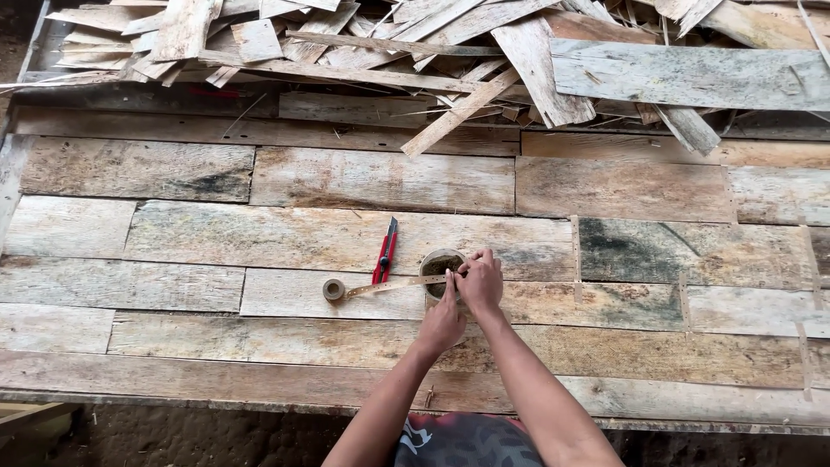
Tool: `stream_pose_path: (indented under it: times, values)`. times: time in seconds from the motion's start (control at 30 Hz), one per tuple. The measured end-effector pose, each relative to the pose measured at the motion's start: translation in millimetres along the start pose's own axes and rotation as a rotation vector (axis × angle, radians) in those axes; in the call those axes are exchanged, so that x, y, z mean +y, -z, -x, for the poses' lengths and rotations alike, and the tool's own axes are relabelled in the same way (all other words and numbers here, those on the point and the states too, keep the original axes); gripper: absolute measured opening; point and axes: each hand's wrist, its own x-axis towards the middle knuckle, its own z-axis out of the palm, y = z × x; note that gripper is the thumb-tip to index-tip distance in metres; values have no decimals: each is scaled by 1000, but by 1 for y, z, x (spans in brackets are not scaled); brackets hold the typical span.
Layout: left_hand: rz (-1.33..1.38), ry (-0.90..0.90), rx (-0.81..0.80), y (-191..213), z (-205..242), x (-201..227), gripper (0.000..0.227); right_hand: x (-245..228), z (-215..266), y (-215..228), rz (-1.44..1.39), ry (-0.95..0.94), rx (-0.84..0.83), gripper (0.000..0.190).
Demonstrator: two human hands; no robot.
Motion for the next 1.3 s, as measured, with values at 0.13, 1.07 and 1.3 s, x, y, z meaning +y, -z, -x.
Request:
stream_pose_path:
  times: [0.13, 1.07, 1.3]
  values:
    - [1, 24, 37, 0, -7, -1, 94, 2, -4, -2, 20, 18, -24, 12]
    - [-191, 147, 33, 34, 3, 36, 101, 46, -5, 19, -277, -253, -176, 11]
    - [-302, 62, 120, 23, -6, 15, 100, 48, 2, 38, -418, -294, -186, 24]
